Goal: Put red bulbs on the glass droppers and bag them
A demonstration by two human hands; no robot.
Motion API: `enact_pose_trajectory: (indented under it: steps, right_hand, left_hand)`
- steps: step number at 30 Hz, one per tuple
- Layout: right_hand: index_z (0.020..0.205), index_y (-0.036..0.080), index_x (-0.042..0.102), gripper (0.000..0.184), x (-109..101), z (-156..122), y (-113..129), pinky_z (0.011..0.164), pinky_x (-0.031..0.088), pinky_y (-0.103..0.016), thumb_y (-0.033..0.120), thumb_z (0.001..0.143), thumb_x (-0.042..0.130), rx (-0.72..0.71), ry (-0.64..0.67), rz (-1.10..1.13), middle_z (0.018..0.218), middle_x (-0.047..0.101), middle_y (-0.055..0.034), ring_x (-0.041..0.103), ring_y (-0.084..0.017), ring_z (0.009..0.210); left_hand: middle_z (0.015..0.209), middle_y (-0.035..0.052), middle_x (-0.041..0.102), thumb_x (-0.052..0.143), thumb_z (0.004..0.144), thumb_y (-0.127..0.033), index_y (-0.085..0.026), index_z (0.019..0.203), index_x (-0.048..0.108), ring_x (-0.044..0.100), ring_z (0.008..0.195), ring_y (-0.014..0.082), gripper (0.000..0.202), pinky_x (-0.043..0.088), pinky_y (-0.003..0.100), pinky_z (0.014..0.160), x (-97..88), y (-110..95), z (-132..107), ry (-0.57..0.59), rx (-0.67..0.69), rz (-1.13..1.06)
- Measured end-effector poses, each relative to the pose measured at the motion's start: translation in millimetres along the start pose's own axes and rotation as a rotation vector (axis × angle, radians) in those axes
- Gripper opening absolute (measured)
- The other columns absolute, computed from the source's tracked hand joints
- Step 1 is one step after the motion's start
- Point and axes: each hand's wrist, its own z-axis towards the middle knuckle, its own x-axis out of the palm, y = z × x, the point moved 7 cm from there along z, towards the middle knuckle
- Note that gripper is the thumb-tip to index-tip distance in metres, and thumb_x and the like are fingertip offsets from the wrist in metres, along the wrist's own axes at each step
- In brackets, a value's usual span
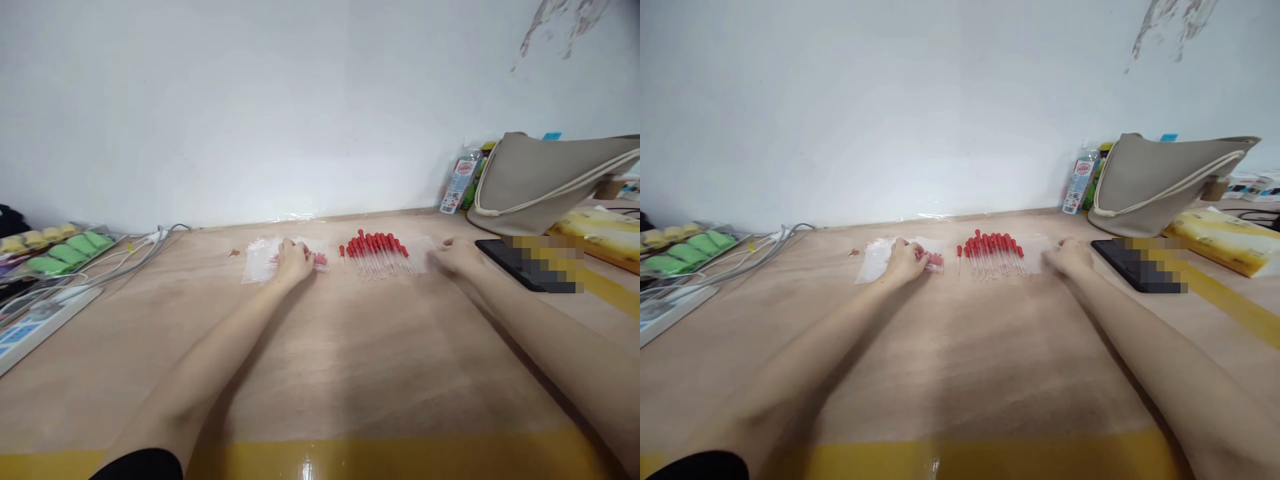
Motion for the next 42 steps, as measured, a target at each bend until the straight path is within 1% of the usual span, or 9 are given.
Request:
enact_pose_trajectory:
  steps: [4, 7, 15, 18, 22, 26, 29, 34, 42]
  right_hand:
    - [0.082, 0.013, 0.066, 0.042, 15, 18, -3, 0.061, 0.045, -0.036, 0.042, 0.052, 0.072, 0.112, 0.158, -0.006, 0.081, 0.063, -0.0146, 0.06, -0.03, 0.081]
    - [0.063, 0.017, 0.064, 0.022, 20, 20, 1, 0.057, 0.044, -0.033, 0.034, 0.051, 0.072, 0.126, 0.182, 0.039, 0.065, 0.062, -0.0082, 0.06, -0.026, 0.069]
    - [0.078, 0.018, 0.065, 0.021, -20, 5, 30, 0.059, 0.04, -0.029, 0.034, 0.069, 0.055, -0.066, -0.141, 0.203, 0.071, 0.062, -0.0053, 0.057, -0.021, 0.071]
    - [0.078, 0.018, 0.064, 0.02, -43, -7, 46, 0.063, 0.041, -0.03, 0.034, 0.071, 0.053, -0.231, -0.33, 0.296, 0.069, 0.061, -0.0051, 0.056, -0.02, 0.068]
    - [0.075, 0.019, 0.06, 0.016, -63, -59, 78, 0.069, 0.042, -0.03, 0.03, 0.077, 0.049, -0.692, -0.513, 0.424, 0.073, 0.06, -0.005, 0.056, -0.018, 0.072]
    - [0.074, 0.02, 0.062, 0.012, -49, -136, 107, 0.068, 0.04, -0.029, 0.023, 0.078, 0.05, -1.101, -0.356, 0.372, 0.074, 0.062, -0.0047, 0.055, -0.016, 0.07]
    - [0.072, 0.019, 0.063, 0.013, -33, -179, 119, 0.076, 0.036, -0.033, 0.022, 0.077, 0.052, -1.257, -0.115, 0.223, 0.073, 0.062, -0.0035, 0.055, -0.016, 0.072]
    - [0.079, 0.022, 0.066, 0.033, -28, -197, 123, 0.088, 0.031, -0.044, 0.053, 0.069, 0.061, -1.294, 0.19, 0.221, 0.088, 0.062, -0.0052, 0.055, -0.021, 0.085]
    - [0.117, 0.017, 0.055, 0.047, -3, -190, 120, 0.089, 0.042, -0.042, 0.047, 0.081, 0.051, -1.122, 0.246, 0.318, 0.119, 0.054, -0.014, 0.051, -0.027, 0.107]
  left_hand:
    - [0.11, 0.0125, 0.043, 0.057, 0.075, -0.031, -0.018, 0.093, 0.06, 0.038, 0.108, 0.0298, 0.023, 0.035, 0.044, 0.091, -13.1, -12, -28, -0.206, 0.275, 0.182]
    - [0.116, 0.0116, 0.041, 0.057, 0.076, -0.03, -0.019, 0.095, 0.059, 0.038, 0.109, 0.028, 0.022, 0.034, 0.044, 0.093, -16.1, -14, -57, -0.222, 0.437, 0.182]
    - [0.111, 0.0102, 0.044, 0.058, 0.074, -0.024, -0.018, 0.089, 0.058, 0.039, 0.109, 0.0251, 0.016, 0.035, 0.042, 0.094, -17.8, -9, -81, -0.144, 0.54, 0.106]
    - [0.111, 0.0099, 0.044, 0.058, 0.074, -0.022, -0.018, 0.089, 0.058, 0.038, 0.109, 0.0251, 0.016, 0.036, 0.043, 0.094, -15.4, -8, -78, -0.123, 0.547, 0.081]
    - [0.109, 0.0097, 0.045, 0.059, 0.074, -0.022, -0.017, 0.089, 0.057, 0.039, 0.108, 0.0242, 0.016, 0.036, 0.042, 0.094, -16.0, -10, -79, -0.124, 0.562, 0.029]
    - [0.103, 0.0077, 0.049, 0.055, 0.079, -0.023, -0.018, 0.095, 0.054, 0.045, 0.103, 0.0211, 0.017, 0.039, 0.04, 0.091, -20.2, -12, -82, -0.123, 0.55, -0.072]
    - [0.099, 0.0068, 0.052, 0.05, 0.082, -0.022, -0.018, 0.096, 0.052, 0.049, 0.098, 0.0187, 0.015, 0.043, 0.036, 0.086, -19.7, -14, -88, -0.039, 0.542, -0.151]
    - [0.092, 0.0054, 0.059, 0.048, 0.083, -0.02, -0.018, 0.092, 0.055, 0.056, 0.086, 0.0158, 0.012, 0.047, 0.03, 0.077, -16.3, -19, -107, 0.145, 0.57, -0.182]
    - [0.105, 0.0072, 0.064, 0.053, 0.082, -0.026, -0.019, 0.103, 0.061, 0.059, 0.097, 0.0179, 0.024, 0.048, 0.032, 0.084, -8.9, -26, -117, 0.314, 0.635, -0.175]
